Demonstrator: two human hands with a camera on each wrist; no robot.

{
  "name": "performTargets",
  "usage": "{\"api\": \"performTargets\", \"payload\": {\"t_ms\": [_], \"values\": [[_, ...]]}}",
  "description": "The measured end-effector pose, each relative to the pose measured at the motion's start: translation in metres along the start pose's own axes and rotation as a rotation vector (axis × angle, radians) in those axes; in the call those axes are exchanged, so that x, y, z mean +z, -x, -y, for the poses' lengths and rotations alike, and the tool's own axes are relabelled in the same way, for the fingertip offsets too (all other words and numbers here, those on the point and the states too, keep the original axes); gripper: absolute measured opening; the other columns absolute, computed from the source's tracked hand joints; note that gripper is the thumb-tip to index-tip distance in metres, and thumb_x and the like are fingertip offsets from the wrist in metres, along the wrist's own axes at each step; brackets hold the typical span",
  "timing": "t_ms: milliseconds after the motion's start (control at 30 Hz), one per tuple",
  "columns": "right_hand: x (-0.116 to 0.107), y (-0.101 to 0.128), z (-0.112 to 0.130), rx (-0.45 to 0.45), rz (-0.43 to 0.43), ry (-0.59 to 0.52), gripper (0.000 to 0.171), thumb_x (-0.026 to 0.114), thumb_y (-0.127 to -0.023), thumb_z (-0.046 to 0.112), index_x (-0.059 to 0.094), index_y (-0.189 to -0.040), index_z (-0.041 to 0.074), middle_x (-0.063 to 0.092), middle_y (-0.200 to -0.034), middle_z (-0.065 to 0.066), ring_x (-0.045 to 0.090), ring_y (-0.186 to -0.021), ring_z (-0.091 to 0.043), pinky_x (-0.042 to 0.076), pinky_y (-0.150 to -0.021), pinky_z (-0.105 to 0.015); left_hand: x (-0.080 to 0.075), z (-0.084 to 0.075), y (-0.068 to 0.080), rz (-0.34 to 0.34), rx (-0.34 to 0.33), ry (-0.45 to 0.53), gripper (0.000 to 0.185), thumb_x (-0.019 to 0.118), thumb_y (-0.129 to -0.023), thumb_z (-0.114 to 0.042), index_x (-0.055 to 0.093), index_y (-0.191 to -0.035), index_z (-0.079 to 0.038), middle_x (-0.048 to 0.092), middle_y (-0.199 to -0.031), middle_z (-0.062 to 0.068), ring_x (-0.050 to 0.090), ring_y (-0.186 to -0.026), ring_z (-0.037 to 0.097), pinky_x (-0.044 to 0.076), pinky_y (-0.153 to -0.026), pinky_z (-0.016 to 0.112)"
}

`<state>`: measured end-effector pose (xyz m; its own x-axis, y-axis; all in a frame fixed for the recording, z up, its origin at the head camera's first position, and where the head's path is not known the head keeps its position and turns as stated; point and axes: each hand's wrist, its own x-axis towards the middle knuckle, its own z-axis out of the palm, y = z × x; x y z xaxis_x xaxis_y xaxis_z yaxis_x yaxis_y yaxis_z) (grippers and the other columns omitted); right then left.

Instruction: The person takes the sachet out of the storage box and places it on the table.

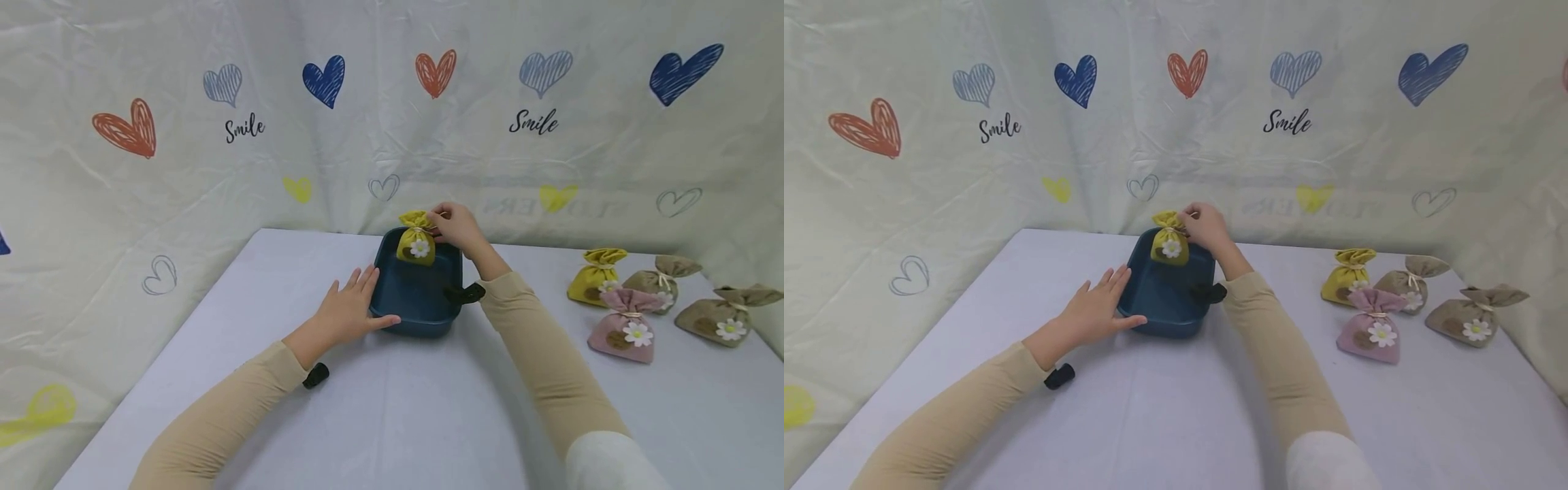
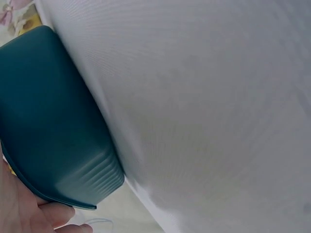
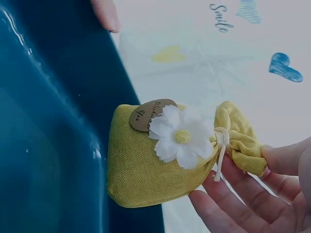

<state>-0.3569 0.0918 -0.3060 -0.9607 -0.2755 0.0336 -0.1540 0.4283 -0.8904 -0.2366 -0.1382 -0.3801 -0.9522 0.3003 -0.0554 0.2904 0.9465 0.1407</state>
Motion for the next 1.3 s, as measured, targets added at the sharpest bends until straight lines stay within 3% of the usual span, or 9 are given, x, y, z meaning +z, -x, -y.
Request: {"api": "performTargets", "payload": {"t_ms": [533,867,1300], "values": [[-0.020,0.018,-0.002,-0.020,-0.019,-0.045,0.037,0.049,-0.111,0.025,0.055,-0.131,-0.005,0.056,-0.134,-0.024,0.061,-0.121,-0.039,0.053,-0.098,-0.045,0.000,-0.001,0.001,0.002,0.003,0.002,0.112,0.049,-0.090,-0.081,0.011,-0.165,-0.007,0.010,-0.171,0.008,0.010,-0.156,0.031,0.016,-0.119,0.063],[-0.034,0.033,-0.002,-0.078,-0.047,-0.087,0.039,0.050,-0.110,0.025,0.053,-0.129,-0.009,0.058,-0.126,-0.027,0.061,-0.120,-0.041,0.053,-0.098,-0.045,-0.004,-0.001,0.003,-0.008,0.011,-0.007,0.110,0.050,-0.091,-0.079,0.013,-0.165,-0.006,0.011,-0.171,0.009,0.012,-0.156,0.032,0.017,-0.119,0.064],[-0.049,0.051,-0.018,-0.085,-0.066,-0.040,0.041,0.049,-0.110,0.027,0.052,-0.129,-0.009,0.057,-0.127,-0.025,0.061,-0.119,-0.041,0.054,-0.096,-0.044,-0.002,0.000,0.005,-0.007,0.009,0.003,0.111,0.049,-0.091,-0.080,0.012,-0.165,-0.006,0.010,-0.171,0.009,0.011,-0.156,0.032,0.016,-0.119,0.063]]}}
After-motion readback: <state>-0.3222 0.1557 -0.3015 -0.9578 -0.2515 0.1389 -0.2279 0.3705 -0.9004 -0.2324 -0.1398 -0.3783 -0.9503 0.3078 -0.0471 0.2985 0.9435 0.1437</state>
